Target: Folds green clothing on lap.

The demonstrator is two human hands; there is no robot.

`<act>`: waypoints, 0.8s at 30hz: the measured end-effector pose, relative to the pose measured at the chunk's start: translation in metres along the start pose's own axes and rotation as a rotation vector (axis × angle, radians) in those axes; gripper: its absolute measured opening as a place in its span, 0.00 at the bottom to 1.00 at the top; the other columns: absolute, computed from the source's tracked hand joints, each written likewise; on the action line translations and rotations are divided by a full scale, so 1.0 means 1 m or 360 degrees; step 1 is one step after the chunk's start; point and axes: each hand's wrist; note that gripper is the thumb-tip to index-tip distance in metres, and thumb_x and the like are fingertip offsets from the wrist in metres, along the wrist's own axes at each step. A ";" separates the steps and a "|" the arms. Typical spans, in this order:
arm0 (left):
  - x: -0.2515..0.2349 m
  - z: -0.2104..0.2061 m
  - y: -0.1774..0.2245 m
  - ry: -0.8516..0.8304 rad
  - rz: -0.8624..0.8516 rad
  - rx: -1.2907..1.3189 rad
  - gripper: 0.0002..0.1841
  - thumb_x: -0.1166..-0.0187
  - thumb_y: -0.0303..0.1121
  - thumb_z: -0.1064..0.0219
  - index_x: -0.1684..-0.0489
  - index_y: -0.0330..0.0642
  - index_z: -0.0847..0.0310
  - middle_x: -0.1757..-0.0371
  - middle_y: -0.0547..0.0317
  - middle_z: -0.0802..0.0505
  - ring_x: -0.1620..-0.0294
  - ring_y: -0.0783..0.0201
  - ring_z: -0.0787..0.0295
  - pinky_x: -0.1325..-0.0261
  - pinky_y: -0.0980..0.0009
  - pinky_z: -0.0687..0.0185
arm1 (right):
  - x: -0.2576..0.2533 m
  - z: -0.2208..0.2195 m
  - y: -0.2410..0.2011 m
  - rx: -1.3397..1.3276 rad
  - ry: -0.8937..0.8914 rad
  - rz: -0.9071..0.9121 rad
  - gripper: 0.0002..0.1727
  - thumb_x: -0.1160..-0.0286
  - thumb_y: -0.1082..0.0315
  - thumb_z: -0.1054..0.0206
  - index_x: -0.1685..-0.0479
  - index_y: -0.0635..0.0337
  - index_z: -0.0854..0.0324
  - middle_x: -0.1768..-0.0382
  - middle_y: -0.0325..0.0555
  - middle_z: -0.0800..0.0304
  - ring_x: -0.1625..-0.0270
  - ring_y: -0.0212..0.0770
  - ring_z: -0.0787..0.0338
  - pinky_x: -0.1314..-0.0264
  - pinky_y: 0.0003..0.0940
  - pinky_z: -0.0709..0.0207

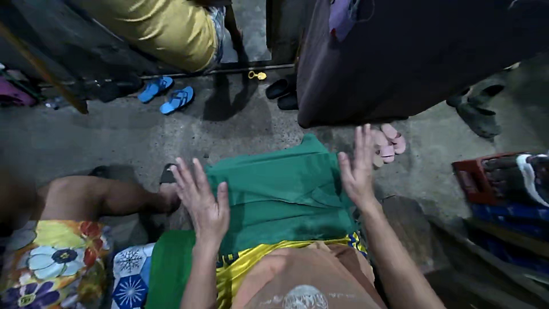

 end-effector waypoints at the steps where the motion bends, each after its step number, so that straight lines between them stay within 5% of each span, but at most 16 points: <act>1: 0.010 -0.019 -0.025 -0.0132 0.0102 0.0052 0.41 0.11 0.61 0.60 0.03 0.47 0.57 0.03 0.44 0.56 0.03 0.42 0.68 0.08 0.34 0.71 | 0.010 -0.018 0.021 -0.0029 -0.0122 -0.0069 0.39 0.09 0.44 0.54 0.05 0.57 0.50 0.05 0.56 0.55 0.04 0.57 0.55 0.06 0.63 0.57; 4: 0.029 -0.038 -0.091 -0.0568 0.0615 0.0537 0.41 0.13 0.62 0.57 0.03 0.51 0.56 0.04 0.52 0.48 0.04 0.54 0.56 0.06 0.46 0.58 | 0.028 -0.033 0.063 -0.0482 -0.0553 -0.0510 0.34 0.07 0.45 0.55 0.07 0.50 0.43 0.10 0.49 0.38 0.11 0.48 0.34 0.10 0.57 0.41; 7: 0.027 -0.029 -0.105 -0.0735 0.0796 0.0464 0.43 0.11 0.63 0.67 0.04 0.41 0.59 0.04 0.41 0.51 0.04 0.45 0.57 0.06 0.44 0.58 | 0.022 -0.022 0.070 -0.0464 -0.0719 -0.0587 0.35 0.06 0.43 0.59 0.08 0.53 0.41 0.09 0.51 0.40 0.10 0.51 0.37 0.09 0.58 0.45; 9: 0.021 -0.019 -0.086 -0.0579 0.0753 0.0263 0.42 0.10 0.59 0.59 0.05 0.35 0.58 0.06 0.32 0.50 0.06 0.36 0.57 0.08 0.39 0.58 | 0.020 -0.011 0.066 -0.0221 -0.0690 -0.0520 0.36 0.07 0.43 0.56 0.09 0.55 0.39 0.08 0.56 0.45 0.08 0.57 0.42 0.09 0.62 0.48; 10: 0.015 -0.013 -0.071 -0.0452 0.0705 0.0198 0.40 0.10 0.54 0.52 0.07 0.32 0.54 0.08 0.29 0.47 0.08 0.32 0.53 0.10 0.37 0.54 | 0.019 -0.004 0.064 -0.0107 -0.0612 -0.0455 0.35 0.08 0.44 0.54 0.10 0.57 0.37 0.09 0.59 0.44 0.09 0.60 0.42 0.10 0.64 0.47; 12: 0.003 -0.005 -0.029 -0.0307 0.0503 0.0206 0.35 0.14 0.42 0.39 0.13 0.29 0.42 0.14 0.26 0.34 0.16 0.32 0.36 0.18 0.38 0.38 | 0.022 0.013 0.055 -0.0065 -0.0413 -0.0292 0.31 0.11 0.49 0.44 0.18 0.61 0.28 0.21 0.61 0.25 0.20 0.60 0.25 0.18 0.61 0.32; 13: 0.000 -0.007 -0.006 -0.0331 0.0333 0.0257 0.31 0.15 0.39 0.37 0.17 0.29 0.35 0.21 0.28 0.26 0.23 0.35 0.26 0.24 0.41 0.27 | 0.025 0.022 0.048 -0.0147 -0.0355 -0.0201 0.27 0.15 0.52 0.37 0.26 0.62 0.22 0.33 0.58 0.15 0.32 0.54 0.14 0.27 0.54 0.22; 15: 0.001 -0.026 0.038 -0.0533 -0.0088 0.0413 0.23 0.16 0.36 0.35 0.27 0.33 0.22 0.36 0.40 0.12 0.37 0.49 0.12 0.35 0.51 0.13 | 0.032 0.033 0.036 -0.0362 -0.0487 -0.0023 0.23 0.25 0.54 0.27 0.39 0.62 0.14 0.52 0.47 0.09 0.49 0.41 0.09 0.41 0.42 0.13; 17: 0.008 -0.056 0.082 -0.0846 -0.0407 0.0481 0.21 0.18 0.39 0.32 0.30 0.39 0.18 0.40 0.50 0.08 0.39 0.56 0.10 0.35 0.54 0.13 | 0.039 0.035 0.022 -0.0295 -0.0785 0.0078 0.27 0.34 0.49 0.20 0.39 0.55 0.12 0.47 0.44 0.08 0.41 0.42 0.11 0.33 0.48 0.18; 20: 0.017 -0.083 0.134 -0.1272 -0.0589 0.0306 0.26 0.21 0.38 0.29 0.24 0.40 0.21 0.37 0.47 0.10 0.34 0.49 0.13 0.30 0.50 0.18 | 0.050 0.025 0.010 0.0078 -0.0995 0.0152 0.30 0.36 0.51 0.18 0.33 0.51 0.14 0.40 0.47 0.12 0.33 0.52 0.16 0.28 0.58 0.25; 22: 0.018 -0.085 0.152 -0.1402 -0.0634 0.0227 0.21 0.22 0.34 0.29 0.31 0.38 0.17 0.43 0.45 0.10 0.39 0.48 0.13 0.34 0.51 0.17 | 0.055 0.028 0.009 0.0177 -0.1088 0.0049 0.28 0.31 0.56 0.21 0.30 0.52 0.17 0.45 0.49 0.10 0.40 0.52 0.12 0.30 0.57 0.24; 24: 0.018 -0.081 0.156 -0.1399 -0.0719 0.0236 0.11 0.23 0.32 0.30 0.47 0.40 0.09 0.50 0.48 0.09 0.45 0.50 0.11 0.39 0.54 0.14 | 0.061 0.036 0.014 0.0155 -0.1136 -0.0089 0.21 0.27 0.60 0.24 0.35 0.54 0.16 0.51 0.50 0.08 0.47 0.51 0.09 0.35 0.56 0.21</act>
Point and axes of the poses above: each hand's wrist, its own x-axis away from the middle knuckle, its own z-axis out of the back of the hand, y = z × x
